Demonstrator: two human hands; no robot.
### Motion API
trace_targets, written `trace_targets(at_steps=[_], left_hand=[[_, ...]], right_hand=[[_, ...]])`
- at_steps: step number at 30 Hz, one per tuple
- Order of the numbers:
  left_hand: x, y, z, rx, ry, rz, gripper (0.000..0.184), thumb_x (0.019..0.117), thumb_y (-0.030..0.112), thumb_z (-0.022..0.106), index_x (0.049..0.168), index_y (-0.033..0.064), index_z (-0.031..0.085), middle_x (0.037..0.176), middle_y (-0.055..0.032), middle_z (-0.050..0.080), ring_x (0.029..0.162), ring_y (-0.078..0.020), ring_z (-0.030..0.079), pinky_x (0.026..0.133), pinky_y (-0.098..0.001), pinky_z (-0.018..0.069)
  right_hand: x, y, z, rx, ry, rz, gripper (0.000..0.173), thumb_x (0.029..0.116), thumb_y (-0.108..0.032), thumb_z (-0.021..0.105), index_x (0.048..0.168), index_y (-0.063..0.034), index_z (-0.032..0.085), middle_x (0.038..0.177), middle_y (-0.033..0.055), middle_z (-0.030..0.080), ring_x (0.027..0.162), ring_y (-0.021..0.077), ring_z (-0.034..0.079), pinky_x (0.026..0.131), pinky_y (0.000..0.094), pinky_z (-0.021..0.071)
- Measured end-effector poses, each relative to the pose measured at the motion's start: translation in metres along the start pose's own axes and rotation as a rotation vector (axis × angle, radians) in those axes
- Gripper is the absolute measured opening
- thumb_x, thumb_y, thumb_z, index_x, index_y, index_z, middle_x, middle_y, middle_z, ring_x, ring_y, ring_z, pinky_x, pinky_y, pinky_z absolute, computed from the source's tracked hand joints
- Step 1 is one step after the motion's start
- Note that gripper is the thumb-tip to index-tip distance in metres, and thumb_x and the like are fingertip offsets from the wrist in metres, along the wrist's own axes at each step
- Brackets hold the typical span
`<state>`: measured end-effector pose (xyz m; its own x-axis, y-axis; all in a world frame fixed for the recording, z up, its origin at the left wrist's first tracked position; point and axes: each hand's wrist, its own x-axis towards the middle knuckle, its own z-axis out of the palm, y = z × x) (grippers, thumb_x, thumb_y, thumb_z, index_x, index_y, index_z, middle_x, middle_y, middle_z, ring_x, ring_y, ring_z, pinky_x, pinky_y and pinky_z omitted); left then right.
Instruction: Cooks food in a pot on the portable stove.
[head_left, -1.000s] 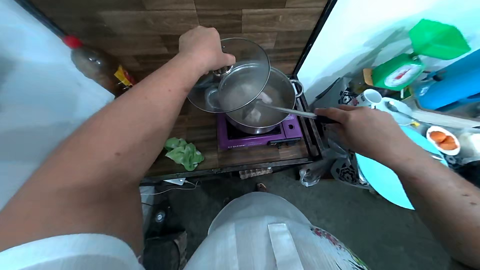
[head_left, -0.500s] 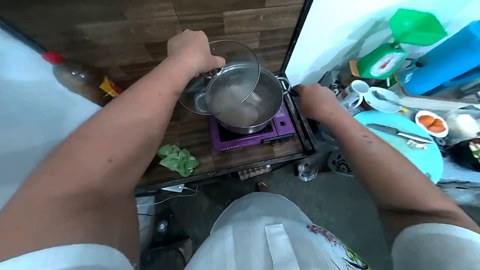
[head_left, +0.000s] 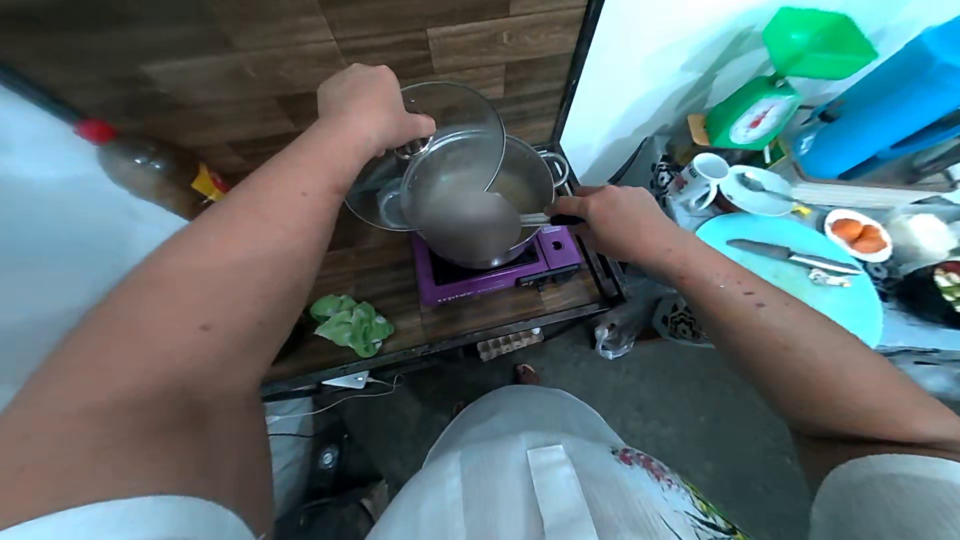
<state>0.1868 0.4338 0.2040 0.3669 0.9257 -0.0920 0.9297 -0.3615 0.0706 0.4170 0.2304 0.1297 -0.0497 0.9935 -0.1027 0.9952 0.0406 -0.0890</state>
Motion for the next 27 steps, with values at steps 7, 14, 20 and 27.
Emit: trace_targets(at_steps=[7,14,20,27], left_hand=[[-0.001,0.0,-0.001,-0.002,0.017,0.011,0.065,0.0953,0.058,0.061,0.108,-0.0053,0.068,0.101,-0.0311,0.068,0.093,-0.0493,0.067,0.081,-0.0713,0.0484],[-0.002,0.003,-0.001,0.011,-0.005,0.011,0.064,0.0962,0.057,0.06,0.105,-0.0058,0.069,0.101,-0.0317,0.068,0.096,-0.0505,0.067,0.082,-0.0724,0.0475],[-0.003,0.009,0.003,0.012,-0.02,0.017,0.064,0.0973,0.056,0.059,0.108,-0.0062,0.068,0.104,-0.0327,0.067,0.099,-0.051,0.066,0.084,-0.0726,0.0471],[-0.003,0.009,0.003,0.018,-0.012,0.007,0.064,0.0967,0.056,0.059,0.108,-0.0056,0.068,0.103,-0.0322,0.067,0.098,-0.0506,0.066,0.082,-0.0719,0.0475]], right_hand=[[-0.04,0.023,-0.022,-0.055,0.121,-0.007,0.037,0.0947,-0.007,0.069,0.127,-0.0246,0.072,0.111,0.0163,0.072,0.087,0.0432,0.07,0.067,0.0648,0.0527],[-0.093,0.024,-0.071,-0.2,0.188,0.144,0.035,0.0951,-0.011,0.071,0.128,-0.0227,0.072,0.107,0.0159,0.072,0.08,0.045,0.068,0.058,0.0651,0.0498],[-0.075,0.013,-0.054,-0.269,0.147,0.245,0.034,0.0929,-0.004,0.07,0.122,-0.0188,0.074,0.104,0.0222,0.071,0.082,0.0497,0.067,0.059,0.0661,0.0481],[-0.033,0.008,-0.017,-0.142,0.112,0.334,0.036,0.097,-0.003,0.06,0.129,-0.0141,0.07,0.111,0.0287,0.068,0.089,0.0529,0.067,0.066,0.0678,0.0502]])
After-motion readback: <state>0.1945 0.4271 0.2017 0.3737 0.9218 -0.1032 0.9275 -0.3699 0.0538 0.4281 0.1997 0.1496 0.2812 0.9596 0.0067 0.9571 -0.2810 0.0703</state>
